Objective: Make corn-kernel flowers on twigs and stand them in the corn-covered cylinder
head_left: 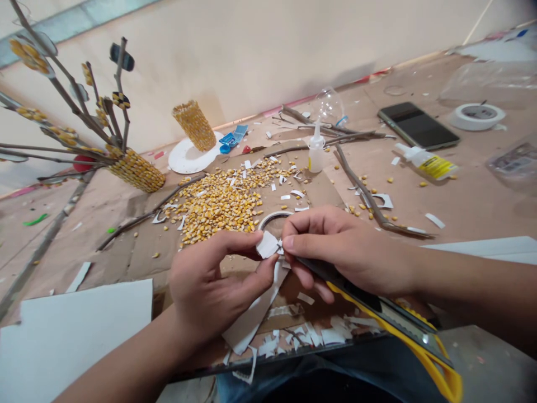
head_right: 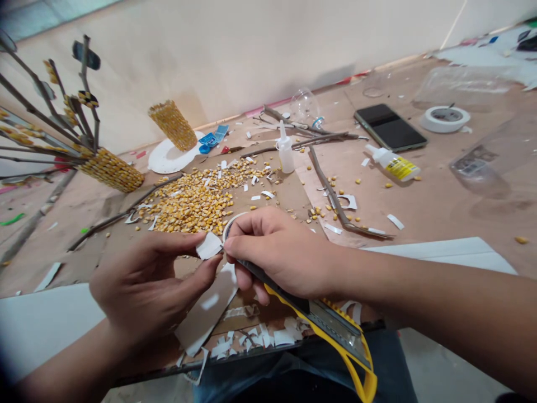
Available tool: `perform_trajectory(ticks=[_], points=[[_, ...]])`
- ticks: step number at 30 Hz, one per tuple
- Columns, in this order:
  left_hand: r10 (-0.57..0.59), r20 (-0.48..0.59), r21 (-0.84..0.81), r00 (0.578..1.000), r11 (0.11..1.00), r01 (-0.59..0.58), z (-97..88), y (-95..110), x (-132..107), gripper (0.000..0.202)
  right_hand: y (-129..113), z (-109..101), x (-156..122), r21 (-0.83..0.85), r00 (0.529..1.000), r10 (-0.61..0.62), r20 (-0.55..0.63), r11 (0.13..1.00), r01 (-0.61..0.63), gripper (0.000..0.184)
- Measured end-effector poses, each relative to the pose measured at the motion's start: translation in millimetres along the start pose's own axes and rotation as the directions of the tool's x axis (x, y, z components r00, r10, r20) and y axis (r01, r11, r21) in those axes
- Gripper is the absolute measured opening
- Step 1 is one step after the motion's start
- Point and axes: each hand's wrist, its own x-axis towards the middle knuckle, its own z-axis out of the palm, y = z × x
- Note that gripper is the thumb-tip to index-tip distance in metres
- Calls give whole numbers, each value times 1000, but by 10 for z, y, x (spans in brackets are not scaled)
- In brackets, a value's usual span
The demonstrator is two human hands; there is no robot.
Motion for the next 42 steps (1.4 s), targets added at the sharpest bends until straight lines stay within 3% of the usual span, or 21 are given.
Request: perform_trajectory(ticks=[3,17,22,24,27,30,33,39,42], points=[[50,-22,32,998,998,-50,18,31,21,32,1,-5,-3,1,1000,2,2,1000,-2,23],[31,29,23,999,999,-32,-5,49,49,29,-7,-79,25,118,984,93,155,987,-112,23],[32,109,69,994,997,-40,-13,93,67,27,-3,-118,47,119,983,61,173,989,-83,21],[-7,125,33,992,999,3,-17,113,86,27,-5,-117,43,73,990,36,140,996,-46,23],[-156,149,-89,976,981,170,-18,150,149,26,-21,-92,8,-89,996,-80,26,993,82,27],[-307,204,-206,930,915,347,-14,184,226,20,-63,-60,-49,-393,949,-301,-93,887,243,29],[-376,248,-278,893,855,438,-13,195,266,17,-103,-47,-98,-628,880,-461,-116,720,295,19],[-488,355,-240,798,777,582,-23,197,231,19,-57,-67,-100,-811,839,-543,43,472,346,6],[-490,368,-237,790,772,589,-19,199,216,18,-29,-79,-86,-836,816,-574,69,414,361,9]])
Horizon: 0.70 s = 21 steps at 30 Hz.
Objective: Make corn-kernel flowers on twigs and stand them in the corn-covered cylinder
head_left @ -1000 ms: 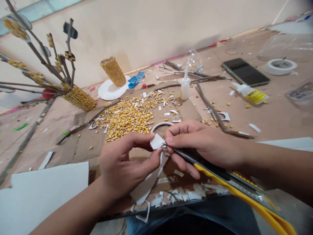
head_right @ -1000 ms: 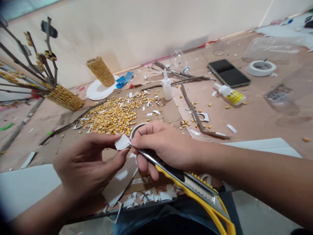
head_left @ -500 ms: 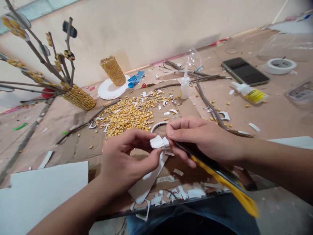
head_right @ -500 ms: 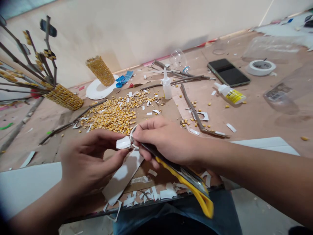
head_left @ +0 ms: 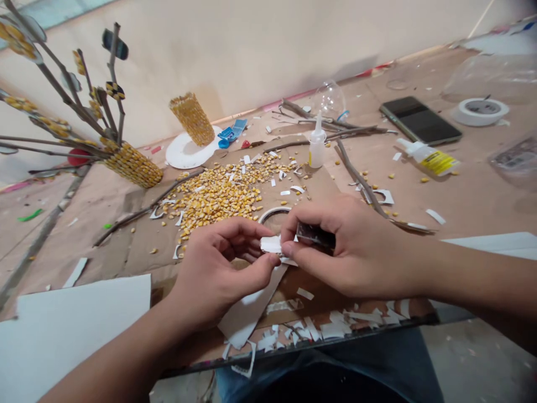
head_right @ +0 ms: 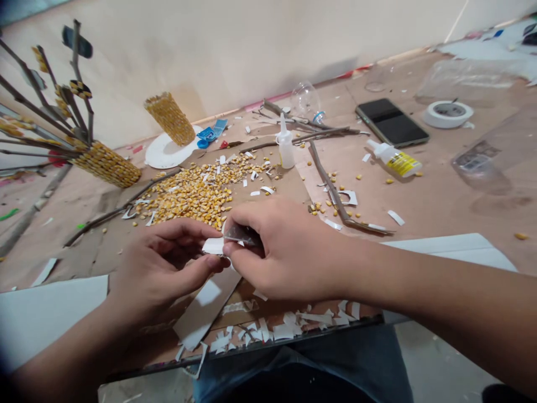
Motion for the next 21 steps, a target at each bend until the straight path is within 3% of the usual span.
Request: perform_trajectory(ticks=[11,21], points=[[18,32,23,999,1000,-18,-8,-25,-2,18,11,10,0,-48,1000,4,24,999,-3,11],[-26,46,0,999,1000,26,-4,3,21,17,10,-4,-18,-127,991,-128,47,983,133,14]])
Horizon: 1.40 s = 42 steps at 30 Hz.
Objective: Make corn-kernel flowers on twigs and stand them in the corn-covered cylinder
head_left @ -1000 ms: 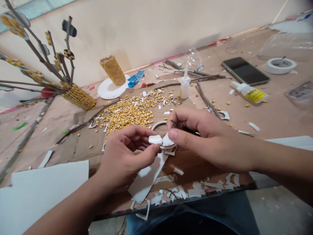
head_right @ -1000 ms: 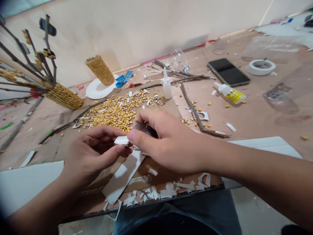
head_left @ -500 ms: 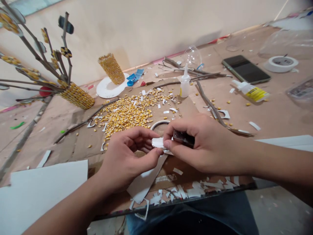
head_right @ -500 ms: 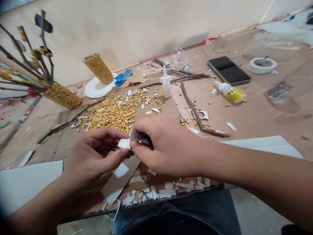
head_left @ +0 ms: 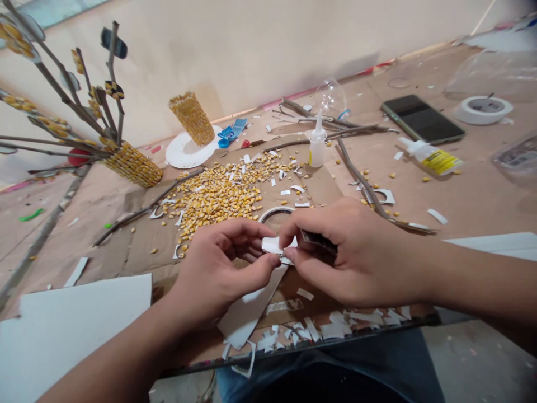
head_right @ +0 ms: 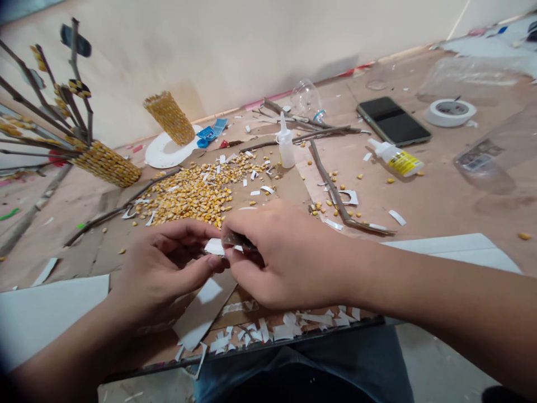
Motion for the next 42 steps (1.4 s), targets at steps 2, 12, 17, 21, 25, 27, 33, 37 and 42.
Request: perform_trajectory(ticks=[2,12,17,21,25,27,33,37,42], points=[[-1,0,10,1000,1000,1,5,5,11,19,3,0,-7,-15,1000,-3,4,1000,3,14],[44,64,85,997,995,-49,7,3,6,16,10,16,31,-107,977,123,176,989,-105,7],[139,123,185,983,970,-160,-11,12,3,21,-8,39,57,-175,942,209,263,970,-166,9],[142,156,234,978,956,-176,-8,4,-4,22,27,57,43,-177,969,157,190,976,-124,12],[100,103,232,990,965,-122,24,-4,-3,17,60,-4,48,-125,994,111,6,986,-109,5],[71,32,179,997,981,-76,33,6,12,18,62,-66,54,-77,993,109,-40,991,-112,1],[-25,-211,-16,977,1000,22,-20,30,102,28,46,-224,29,-52,955,25,295,999,-10,16],[-30,-183,-62,983,998,19,-40,13,118,29,61,-281,43,-53,930,60,362,998,-43,16],[-18,-206,-72,978,997,3,-32,14,97,28,89,-310,74,-102,882,195,429,981,-167,12]])
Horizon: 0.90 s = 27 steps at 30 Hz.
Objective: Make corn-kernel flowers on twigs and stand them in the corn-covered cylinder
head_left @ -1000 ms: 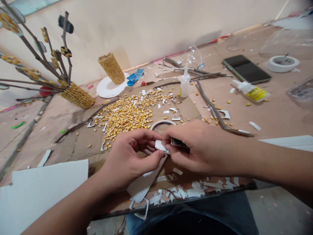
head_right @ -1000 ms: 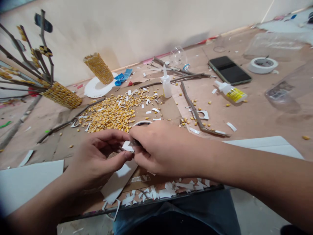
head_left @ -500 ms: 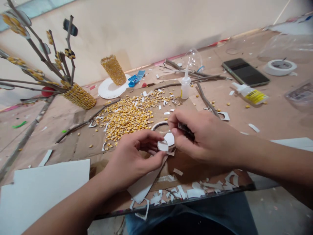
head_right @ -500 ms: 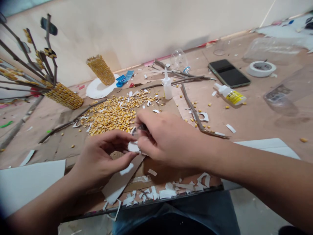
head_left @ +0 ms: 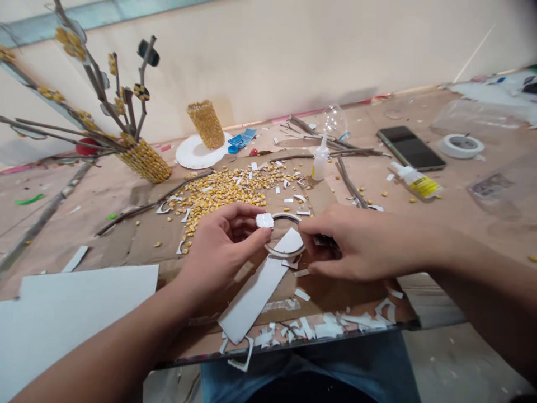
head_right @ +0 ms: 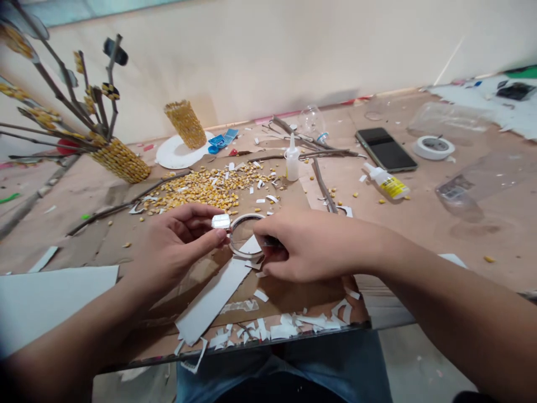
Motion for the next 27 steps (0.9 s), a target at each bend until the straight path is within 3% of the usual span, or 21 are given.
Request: perform_trajectory(ticks=[6,10,15,21,25,27], points=[[-20,28,-104,999,994,23,-17,-3,13,34,14,97,65,-33,996,-90,-6,995,90,24],[-12,40,-126,999,992,17,-19,-16,8,33,75,207,158,-50,972,-147,-181,989,140,14],[-7,21,-106,1000,994,10,-9,-23,-10,32,152,327,225,-126,979,-100,-175,989,79,14],[-3,13,-81,1000,997,4,19,9,-34,30,62,430,266,-213,991,19,-134,976,-47,12],[14,-9,-61,1000,998,-14,15,17,-37,30,37,471,284,-216,984,34,-173,974,-71,14],[26,-33,-66,999,997,-28,6,14,-36,30,43,457,275,-210,968,8,-253,976,-63,10]])
